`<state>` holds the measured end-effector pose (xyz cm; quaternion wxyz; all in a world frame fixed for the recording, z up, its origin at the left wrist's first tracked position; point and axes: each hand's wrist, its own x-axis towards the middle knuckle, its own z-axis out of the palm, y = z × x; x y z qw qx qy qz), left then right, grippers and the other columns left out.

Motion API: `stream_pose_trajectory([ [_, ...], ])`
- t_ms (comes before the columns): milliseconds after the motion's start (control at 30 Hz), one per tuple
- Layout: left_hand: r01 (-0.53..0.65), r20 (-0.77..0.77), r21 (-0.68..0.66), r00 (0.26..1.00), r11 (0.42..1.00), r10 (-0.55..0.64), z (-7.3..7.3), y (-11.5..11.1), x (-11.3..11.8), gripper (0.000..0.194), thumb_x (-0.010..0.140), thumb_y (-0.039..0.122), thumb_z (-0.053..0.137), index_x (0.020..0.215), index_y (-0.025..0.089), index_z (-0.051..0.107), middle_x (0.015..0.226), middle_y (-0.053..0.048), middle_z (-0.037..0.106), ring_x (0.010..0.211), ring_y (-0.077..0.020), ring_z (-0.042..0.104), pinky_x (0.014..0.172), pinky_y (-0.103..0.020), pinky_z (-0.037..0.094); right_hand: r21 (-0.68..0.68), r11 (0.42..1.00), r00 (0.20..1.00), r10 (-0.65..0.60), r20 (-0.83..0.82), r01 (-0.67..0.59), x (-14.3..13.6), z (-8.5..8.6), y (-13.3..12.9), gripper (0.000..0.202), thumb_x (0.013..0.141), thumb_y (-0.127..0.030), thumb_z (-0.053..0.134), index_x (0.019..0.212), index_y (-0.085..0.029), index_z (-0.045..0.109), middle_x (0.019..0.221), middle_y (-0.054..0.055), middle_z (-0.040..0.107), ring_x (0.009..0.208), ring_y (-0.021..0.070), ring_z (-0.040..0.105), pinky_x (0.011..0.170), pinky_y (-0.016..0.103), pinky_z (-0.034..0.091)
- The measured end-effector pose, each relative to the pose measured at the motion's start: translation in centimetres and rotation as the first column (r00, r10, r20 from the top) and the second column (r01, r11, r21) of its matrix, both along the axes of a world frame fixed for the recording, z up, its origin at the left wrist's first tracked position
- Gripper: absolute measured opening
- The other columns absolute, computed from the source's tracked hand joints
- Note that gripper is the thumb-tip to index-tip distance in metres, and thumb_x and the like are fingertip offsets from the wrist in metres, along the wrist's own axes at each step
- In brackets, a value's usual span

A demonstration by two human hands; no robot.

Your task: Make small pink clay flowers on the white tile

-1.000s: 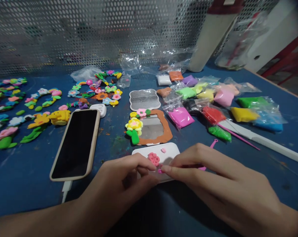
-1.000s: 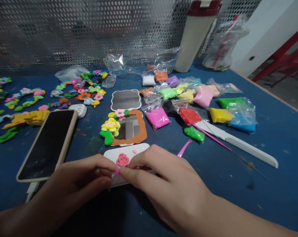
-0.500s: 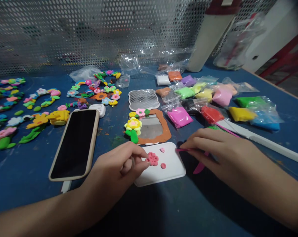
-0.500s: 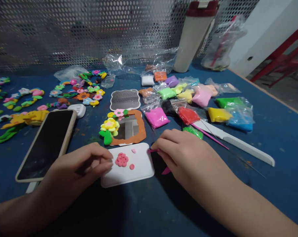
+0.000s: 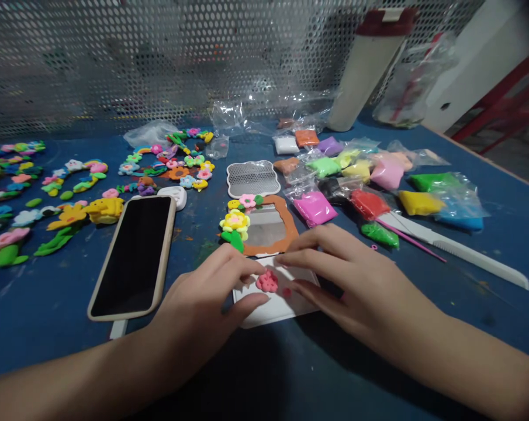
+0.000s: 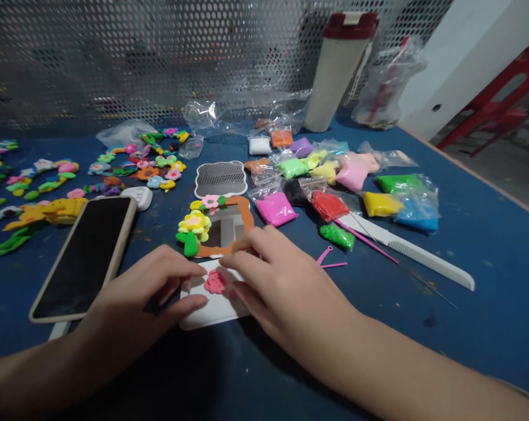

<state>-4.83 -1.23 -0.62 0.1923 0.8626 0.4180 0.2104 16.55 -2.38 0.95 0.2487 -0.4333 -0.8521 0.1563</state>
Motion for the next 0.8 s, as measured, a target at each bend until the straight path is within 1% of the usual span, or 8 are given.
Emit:
stream_pose_trajectory([
  [67,-0.029,0.040,0.019,0.999,0.999,0.028,0.1,-0.1,0.0,0.010,0.087,0.018,0.054,0.096,0.023,0.052,0.082,0.002,0.053,0.073,-0.0131,0.056,0.056,-0.022,0.040,-0.011,1.000,0.999,0.008,0.038,-0.008,-0.6,-0.1,0.5,0.021,0.087,-0.022,0.055,0.104,-0.014,0.065,0.102,0.011,0.057,0.095,0.0232,0.052,0.081,0.036,0.047],
  [167,-0.028,0.090,0.027,0.996,0.999,0.025,0.3,-0.1,-0.1,0.013,0.089,0.011,0.048,0.095,0.022,0.051,0.081,0.003,0.051,0.070,-0.0101,0.053,0.061,-0.020,0.040,-0.054,0.998,0.993,0.041,0.111,-0.035,-1.3,-0.4,1.0,0.022,0.083,-0.030,0.061,0.098,-0.014,0.066,0.105,0.011,0.054,0.099,0.0257,0.049,0.085,0.040,0.046],
  [333,-0.003,0.096,0.040,0.995,0.999,-0.001,0.4,-0.1,-0.2,0.016,0.088,0.009,0.047,0.098,0.022,0.050,0.081,0.004,0.051,0.070,-0.0088,0.052,0.064,-0.019,0.040,-0.024,0.998,0.996,0.061,0.069,-0.060,-1.6,-0.5,1.1,0.018,0.086,-0.024,0.056,0.094,-0.014,0.068,0.106,0.011,0.055,0.099,0.0239,0.050,0.086,0.038,0.044],
  [400,-0.005,0.087,0.043,0.996,0.999,0.001,0.4,-0.1,-0.3,0.017,0.088,0.009,0.047,0.098,0.022,0.050,0.081,0.004,0.050,0.069,-0.0084,0.052,0.064,-0.019,0.039,-0.023,1.000,1.000,0.016,0.021,-0.015,-1.4,-0.2,0.9,0.015,0.085,-0.022,0.057,0.092,-0.014,0.068,0.102,0.010,0.059,0.096,0.0227,0.053,0.084,0.037,0.044],
  [467,-0.007,0.081,0.039,0.997,0.999,0.003,0.4,-0.1,-0.3,0.016,0.089,0.009,0.047,0.097,0.022,0.050,0.081,0.004,0.050,0.070,-0.0086,0.052,0.063,-0.019,0.039,-0.061,0.995,0.996,-0.078,-0.048,0.075,-1.0,0.3,0.5,0.011,0.083,-0.021,0.061,0.091,-0.017,0.067,0.096,0.006,0.063,0.091,0.0199,0.056,0.080,0.033,0.045],
  [567,0.008,0.070,0.020,0.997,1.000,-0.010,0.4,-0.2,-0.3,0.016,0.089,0.010,0.045,0.098,0.023,0.049,0.081,0.004,0.050,0.073,-0.0093,0.053,0.062,-0.020,0.038,-0.187,0.964,0.967,-0.217,-0.135,0.190,-0.3,0.8,-0.3,0.012,0.080,-0.020,0.065,0.092,-0.022,0.064,0.089,0.000,0.066,0.081,0.0143,0.060,0.070,0.025,0.047],
  [700,0.035,0.039,-0.026,0.999,0.999,-0.034,0.2,-0.4,-0.2,0.017,0.090,0.012,0.045,0.099,0.025,0.048,0.080,0.005,0.051,0.074,-0.0097,0.055,0.061,-0.021,0.038,-0.368,0.908,0.958,-0.258,-0.122,0.198,0.2,0.6,-1.1,0.019,0.075,-0.017,0.069,0.092,-0.023,0.062,0.077,-0.005,0.065,0.065,0.0103,0.059,0.057,0.021,0.044],
  [800,0.043,0.014,-0.039,0.999,0.998,-0.043,0.2,-0.5,0.1,0.017,0.090,0.012,0.045,0.099,0.025,0.048,0.084,0.004,0.053,0.077,-0.0102,0.055,0.060,-0.021,0.037,-0.358,0.916,0.962,-0.243,-0.129,0.183,0.2,0.2,-1.2,0.019,0.074,-0.015,0.071,0.090,-0.022,0.062,0.075,-0.005,0.064,0.065,0.0101,0.058,0.056,0.020,0.043],
])
